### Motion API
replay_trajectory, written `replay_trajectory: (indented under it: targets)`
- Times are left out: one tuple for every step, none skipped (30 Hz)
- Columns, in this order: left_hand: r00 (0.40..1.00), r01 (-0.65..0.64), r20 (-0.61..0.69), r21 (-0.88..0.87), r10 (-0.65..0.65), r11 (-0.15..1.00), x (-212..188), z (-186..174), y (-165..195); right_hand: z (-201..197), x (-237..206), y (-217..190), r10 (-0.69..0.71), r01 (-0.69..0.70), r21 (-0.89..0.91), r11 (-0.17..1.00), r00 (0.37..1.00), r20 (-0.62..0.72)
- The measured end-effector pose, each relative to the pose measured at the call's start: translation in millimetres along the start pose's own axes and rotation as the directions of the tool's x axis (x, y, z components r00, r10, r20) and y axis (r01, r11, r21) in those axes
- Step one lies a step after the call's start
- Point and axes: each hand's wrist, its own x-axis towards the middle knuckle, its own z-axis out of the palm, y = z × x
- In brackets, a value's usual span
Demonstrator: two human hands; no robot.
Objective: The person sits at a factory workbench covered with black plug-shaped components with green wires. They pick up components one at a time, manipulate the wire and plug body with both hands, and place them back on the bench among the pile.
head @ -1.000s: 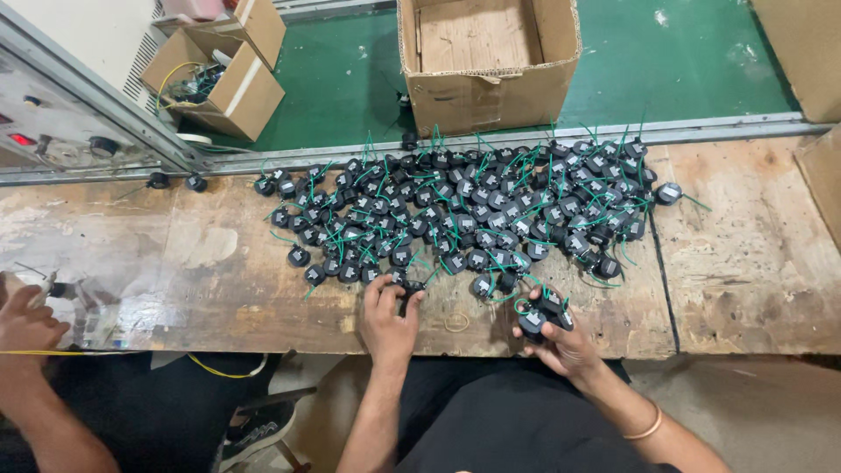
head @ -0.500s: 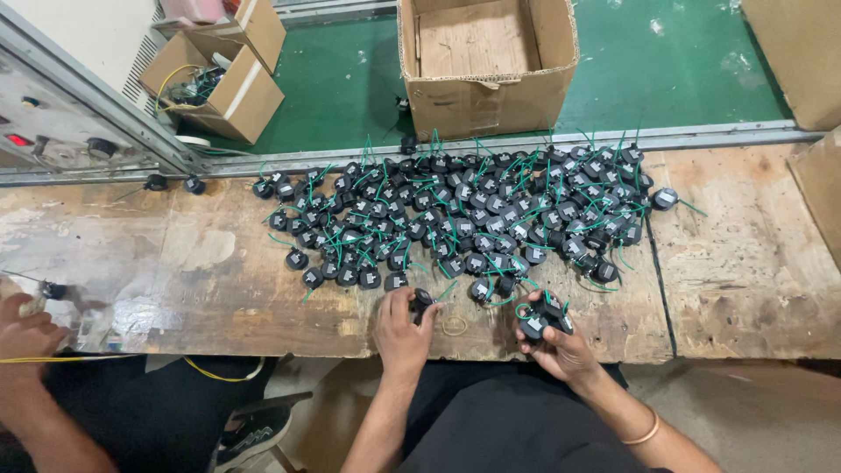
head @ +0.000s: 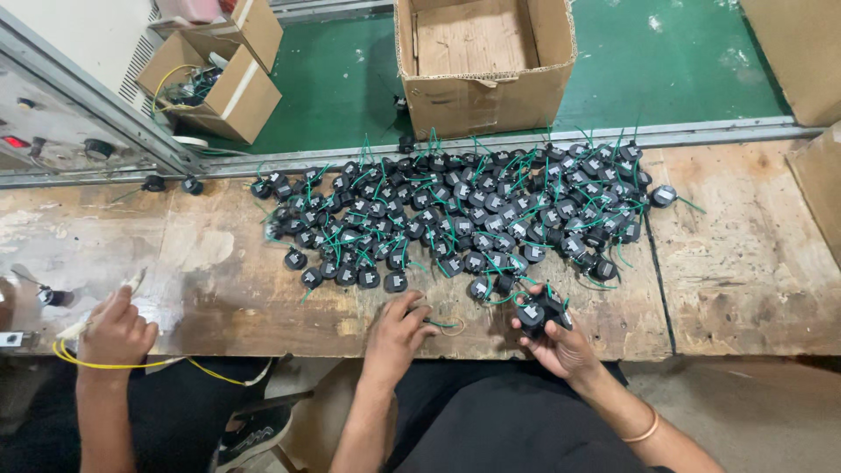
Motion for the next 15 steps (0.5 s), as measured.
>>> replay_trajectory:
  targets:
    - [1.0,-0.014,0.023,-0.025,0.015,1.0,-1,-4,-3,-1,0,0,0.002,-0.002,0.003,1.0,1.0,0.0]
    - [1.0,-0.018,0.023,-0.005,0.018,1.0,-3,-8,-8,-2,-1,0,0.004,-0.004,0.01,1.0,1.0,0.007]
    - [1.0,-0.021,0.022,0.014,0.021,1.0,-5,-11,-13,-2,-1,-1,0.006,-0.006,0.017,1.0,1.0,0.015]
    - [1.0,-0.023,0.02,0.035,0.023,0.999,-6,-12,-16,-2,-1,-1,0.009,-0.01,0.023,1.0,1.0,0.024]
    - [1.0,-0.004,0.003,0.049,0.004,0.999,-8,-10,-20,-2,-2,-1,0.012,-0.012,0.029,0.999,1.0,0.028]
    - [1.0,0.017,-0.015,0.064,-0.016,0.998,-8,-9,-24,-2,-2,-1,0.015,-0.016,0.035,0.999,0.999,0.032]
    - [0.999,0.038,-0.034,0.079,-0.035,0.996,-9,-7,-27,-2,-2,-1,0.018,-0.02,0.041,0.999,0.999,0.038]
    - [0.991,0.066,-0.115,0.0,-0.066,0.998,-9,-3,-27,-2,-2,-1,0.018,-0.019,0.037,0.999,0.999,0.034]
    - [0.976,0.084,-0.193,-0.083,-0.099,0.993,-9,3,-25,-1,-1,-1,0.013,-0.014,0.032,0.999,0.999,0.031]
    - [0.955,0.094,-0.263,-0.168,-0.136,0.981,-7,7,-22,0,-1,-1,0.007,-0.007,0.027,1.0,1.0,0.025]
    - [0.941,0.077,-0.271,-0.415,-0.204,0.906,-5,13,-15,1,-1,0,-0.001,0.001,0.008,1.0,1.0,0.004]
    - [0.926,0.052,-0.259,-0.634,-0.275,0.772,-4,20,-4,2,0,0,-0.005,0.005,-0.011,1.0,1.0,-0.018]
    - [0.911,0.016,-0.23,-0.81,-0.343,0.587,-3,26,8,3,0,0,-0.008,0.007,-0.029,1.0,0.999,-0.04]
    - [0.958,-0.05,-0.198,-0.827,-0.207,0.56,1,28,18,4,0,1,-0.011,0.007,-0.064,0.998,0.998,-0.061]
    - [0.983,-0.112,-0.171,-0.845,-0.066,0.523,8,32,27,5,-1,1,-0.012,0.004,-0.101,0.995,0.997,-0.081]
